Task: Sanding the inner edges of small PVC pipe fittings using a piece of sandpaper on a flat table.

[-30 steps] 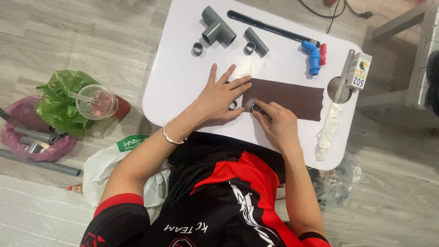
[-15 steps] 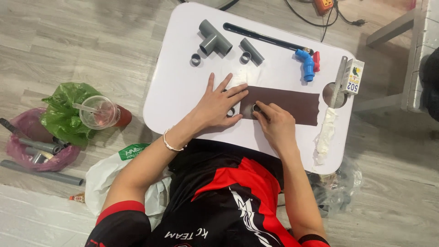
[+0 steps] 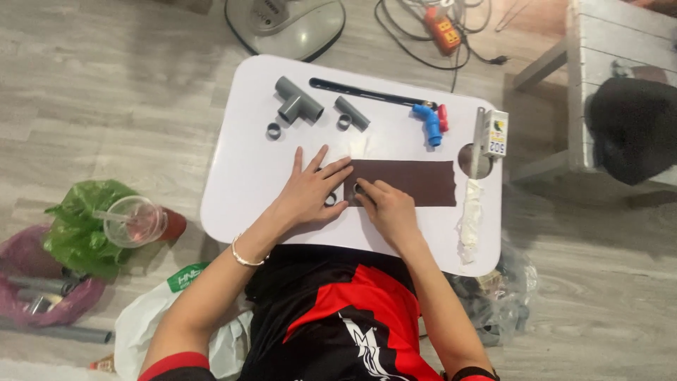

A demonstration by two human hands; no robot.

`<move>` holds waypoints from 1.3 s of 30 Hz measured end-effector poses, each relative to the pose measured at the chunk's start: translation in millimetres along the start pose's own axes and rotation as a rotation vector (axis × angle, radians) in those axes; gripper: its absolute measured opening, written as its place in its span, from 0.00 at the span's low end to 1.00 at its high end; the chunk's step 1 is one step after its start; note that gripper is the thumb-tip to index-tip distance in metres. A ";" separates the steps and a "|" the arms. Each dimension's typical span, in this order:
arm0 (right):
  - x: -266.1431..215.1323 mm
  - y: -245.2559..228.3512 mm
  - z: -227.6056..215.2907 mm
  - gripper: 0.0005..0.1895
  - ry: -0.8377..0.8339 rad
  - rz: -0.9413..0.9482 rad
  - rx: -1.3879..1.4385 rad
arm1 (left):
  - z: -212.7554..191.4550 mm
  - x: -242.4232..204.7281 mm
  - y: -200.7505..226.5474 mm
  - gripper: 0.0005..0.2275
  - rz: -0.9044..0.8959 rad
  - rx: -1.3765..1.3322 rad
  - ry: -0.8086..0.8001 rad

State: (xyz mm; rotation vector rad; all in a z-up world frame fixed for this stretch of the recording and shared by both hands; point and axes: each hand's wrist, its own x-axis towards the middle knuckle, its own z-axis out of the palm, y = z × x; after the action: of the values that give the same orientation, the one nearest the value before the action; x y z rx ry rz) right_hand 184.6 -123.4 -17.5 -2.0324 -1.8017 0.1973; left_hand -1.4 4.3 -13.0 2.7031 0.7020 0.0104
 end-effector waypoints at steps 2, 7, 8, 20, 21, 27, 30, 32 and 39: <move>-4.7 -8.6 -9.1 0.14 -0.013 0.013 0.032 | -5.3 -3.5 3.7 0.34 0.010 -0.003 -0.016; -3.3 -11.5 -28.2 0.15 -0.058 0.025 0.062 | -11.9 0.2 6.5 0.34 -0.006 0.004 -0.043; -0.5 -7.7 -25.0 0.15 -0.046 0.026 0.077 | -10.7 2.1 5.3 0.34 -0.013 0.019 -0.045; -3.4 -4.1 -11.9 0.14 -0.010 0.037 0.041 | -8.9 1.1 6.7 0.34 -0.042 0.027 -0.050; -0.2 -4.4 -9.8 0.13 0.004 0.045 0.024 | -10.4 0.1 7.3 0.33 -0.044 0.028 -0.054; -4.3 -16.4 -20.3 0.14 -0.034 0.007 0.050 | -11.7 1.5 7.6 0.33 -0.053 0.020 -0.064; -9.1 -12.0 -24.1 0.13 -0.039 0.024 -0.028 | -8.3 2.3 6.6 0.33 -0.054 0.032 -0.057; -3.2 -8.2 -11.9 0.12 -0.005 0.005 -0.063 | -10.5 -0.3 7.7 0.33 -0.053 0.024 -0.054; -5.0 -12.4 -4.8 0.12 0.009 -0.086 -0.134 | -14.6 -0.1 9.3 0.33 -0.049 0.018 -0.041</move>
State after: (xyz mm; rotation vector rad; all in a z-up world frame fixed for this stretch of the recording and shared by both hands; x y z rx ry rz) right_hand 174.3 -128.4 -9.1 -2.0359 -1.9392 0.0434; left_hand 1.6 1.5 3.9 2.6939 0.7598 -0.0630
